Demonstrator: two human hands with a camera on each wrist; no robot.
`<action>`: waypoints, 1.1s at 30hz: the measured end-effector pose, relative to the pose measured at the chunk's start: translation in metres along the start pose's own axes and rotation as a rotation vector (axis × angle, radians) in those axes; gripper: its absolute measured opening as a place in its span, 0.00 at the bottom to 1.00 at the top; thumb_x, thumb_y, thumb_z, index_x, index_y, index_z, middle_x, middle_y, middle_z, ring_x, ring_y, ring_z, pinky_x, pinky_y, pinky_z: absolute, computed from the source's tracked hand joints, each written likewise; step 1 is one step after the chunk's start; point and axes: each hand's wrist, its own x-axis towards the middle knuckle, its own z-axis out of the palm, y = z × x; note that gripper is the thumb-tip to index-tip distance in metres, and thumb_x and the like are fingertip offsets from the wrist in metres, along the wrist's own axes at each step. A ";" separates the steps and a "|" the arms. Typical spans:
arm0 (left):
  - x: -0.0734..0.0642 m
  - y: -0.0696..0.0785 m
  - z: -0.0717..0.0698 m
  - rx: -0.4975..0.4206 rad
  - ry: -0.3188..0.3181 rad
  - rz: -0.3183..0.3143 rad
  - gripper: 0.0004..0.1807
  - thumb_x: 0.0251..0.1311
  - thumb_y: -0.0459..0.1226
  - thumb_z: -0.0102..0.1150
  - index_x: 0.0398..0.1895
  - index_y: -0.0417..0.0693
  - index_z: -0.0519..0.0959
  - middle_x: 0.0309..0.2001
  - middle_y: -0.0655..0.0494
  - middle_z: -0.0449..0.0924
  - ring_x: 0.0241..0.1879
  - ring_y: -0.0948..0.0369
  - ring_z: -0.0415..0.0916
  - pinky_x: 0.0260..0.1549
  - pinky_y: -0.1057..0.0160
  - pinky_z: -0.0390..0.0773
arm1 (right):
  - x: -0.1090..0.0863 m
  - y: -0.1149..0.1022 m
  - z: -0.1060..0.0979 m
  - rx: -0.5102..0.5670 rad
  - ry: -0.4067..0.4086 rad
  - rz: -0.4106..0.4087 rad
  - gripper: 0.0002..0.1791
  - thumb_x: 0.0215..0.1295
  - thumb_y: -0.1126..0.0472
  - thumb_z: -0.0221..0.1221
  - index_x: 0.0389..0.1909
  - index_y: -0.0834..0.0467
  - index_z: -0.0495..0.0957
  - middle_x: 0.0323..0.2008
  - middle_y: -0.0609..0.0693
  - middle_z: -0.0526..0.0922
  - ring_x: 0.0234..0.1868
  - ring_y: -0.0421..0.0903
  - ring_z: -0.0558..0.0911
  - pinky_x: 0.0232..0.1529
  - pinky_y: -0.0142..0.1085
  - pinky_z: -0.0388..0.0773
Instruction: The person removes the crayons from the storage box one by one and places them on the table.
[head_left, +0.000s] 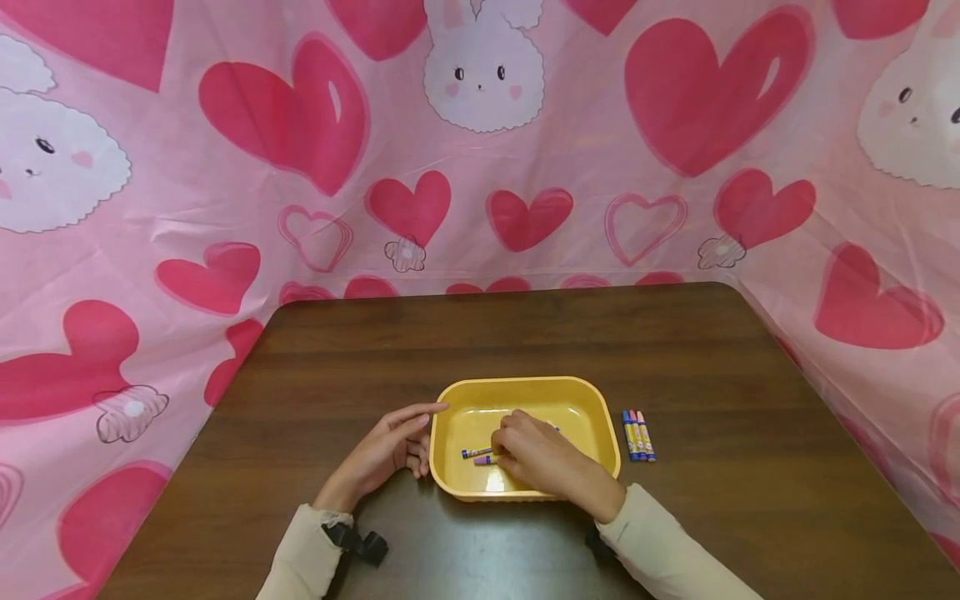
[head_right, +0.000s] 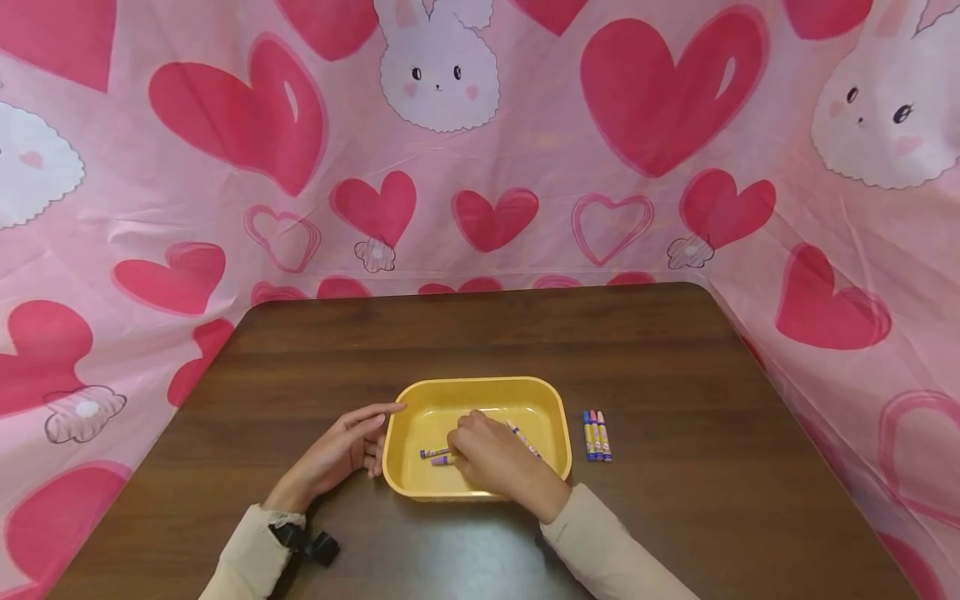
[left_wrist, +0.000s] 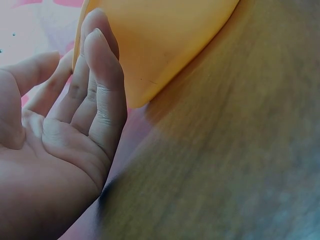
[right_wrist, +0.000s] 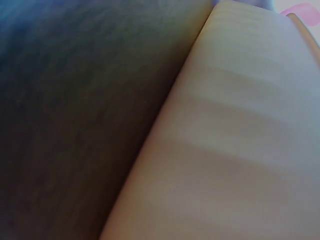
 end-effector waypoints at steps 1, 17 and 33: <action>0.000 0.000 0.000 0.001 -0.001 0.000 0.27 0.79 0.43 0.42 0.74 0.39 0.61 0.29 0.52 0.83 0.24 0.58 0.80 0.25 0.62 0.82 | 0.000 0.000 -0.001 -0.005 0.003 -0.004 0.08 0.60 0.63 0.67 0.24 0.51 0.80 0.24 0.41 0.70 0.30 0.40 0.69 0.29 0.30 0.68; 0.000 0.000 0.003 -0.009 0.022 -0.040 0.26 0.78 0.44 0.44 0.73 0.42 0.64 0.30 0.52 0.83 0.24 0.58 0.80 0.26 0.63 0.82 | -0.003 0.004 -0.015 0.195 -0.028 0.026 0.03 0.64 0.65 0.65 0.30 0.57 0.84 0.26 0.41 0.79 0.27 0.36 0.72 0.32 0.29 0.74; 0.000 0.000 0.006 -0.039 0.015 -0.003 0.26 0.79 0.42 0.42 0.74 0.39 0.62 0.30 0.52 0.83 0.24 0.59 0.80 0.25 0.63 0.81 | -0.004 0.014 -0.052 0.329 -0.005 0.063 0.02 0.64 0.65 0.66 0.31 0.59 0.84 0.24 0.41 0.79 0.23 0.34 0.72 0.27 0.29 0.75</action>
